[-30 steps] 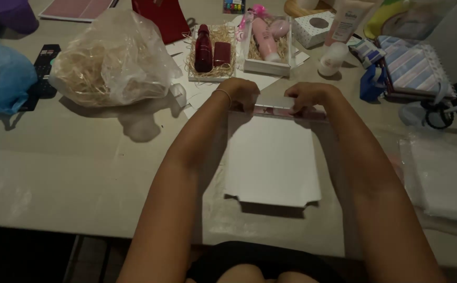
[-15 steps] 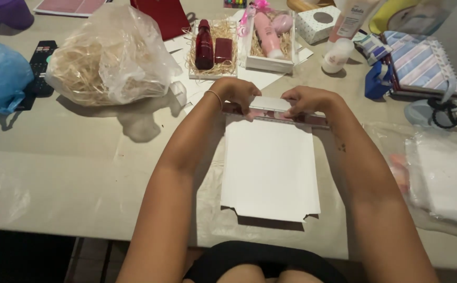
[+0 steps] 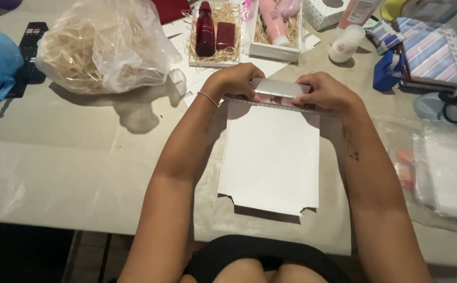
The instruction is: Folding a white cardboard box using a ruler to assist with making precise creases
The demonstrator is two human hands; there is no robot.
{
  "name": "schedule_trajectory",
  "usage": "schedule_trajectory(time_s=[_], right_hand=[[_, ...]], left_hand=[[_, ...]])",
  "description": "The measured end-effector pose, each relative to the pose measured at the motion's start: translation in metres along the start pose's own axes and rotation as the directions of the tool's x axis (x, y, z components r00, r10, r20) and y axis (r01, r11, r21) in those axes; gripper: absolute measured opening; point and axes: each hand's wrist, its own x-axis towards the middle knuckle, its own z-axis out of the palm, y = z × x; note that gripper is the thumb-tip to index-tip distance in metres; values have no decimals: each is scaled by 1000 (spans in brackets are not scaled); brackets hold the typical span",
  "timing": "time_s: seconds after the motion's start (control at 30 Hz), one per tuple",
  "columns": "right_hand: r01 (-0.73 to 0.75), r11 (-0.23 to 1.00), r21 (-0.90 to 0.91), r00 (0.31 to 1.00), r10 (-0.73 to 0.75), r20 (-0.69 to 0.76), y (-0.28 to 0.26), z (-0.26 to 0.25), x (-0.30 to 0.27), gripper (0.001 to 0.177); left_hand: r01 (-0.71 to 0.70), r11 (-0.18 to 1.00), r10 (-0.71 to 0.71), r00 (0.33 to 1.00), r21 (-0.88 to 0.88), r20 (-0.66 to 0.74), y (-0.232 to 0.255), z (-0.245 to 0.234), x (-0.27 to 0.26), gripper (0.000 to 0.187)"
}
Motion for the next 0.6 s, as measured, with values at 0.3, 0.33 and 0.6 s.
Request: schedule_trajectory(time_s=[0.3,0.33,0.6], right_hand=[[-2,1000,21,1000,1,15,-17,3,-13,30],[-3,1000,20,1000,3,16,-15,2,-12,30],[16,999,39,1000,-17,23,-12,1,-8,28]], left_hand=[[32,999,-32,999,5,2,19,-1,-18,47],[32,999,-32,999,3,2,19,-2,-18,47],[2,999,-1,1000,36,-9,13,-2,-12,48]])
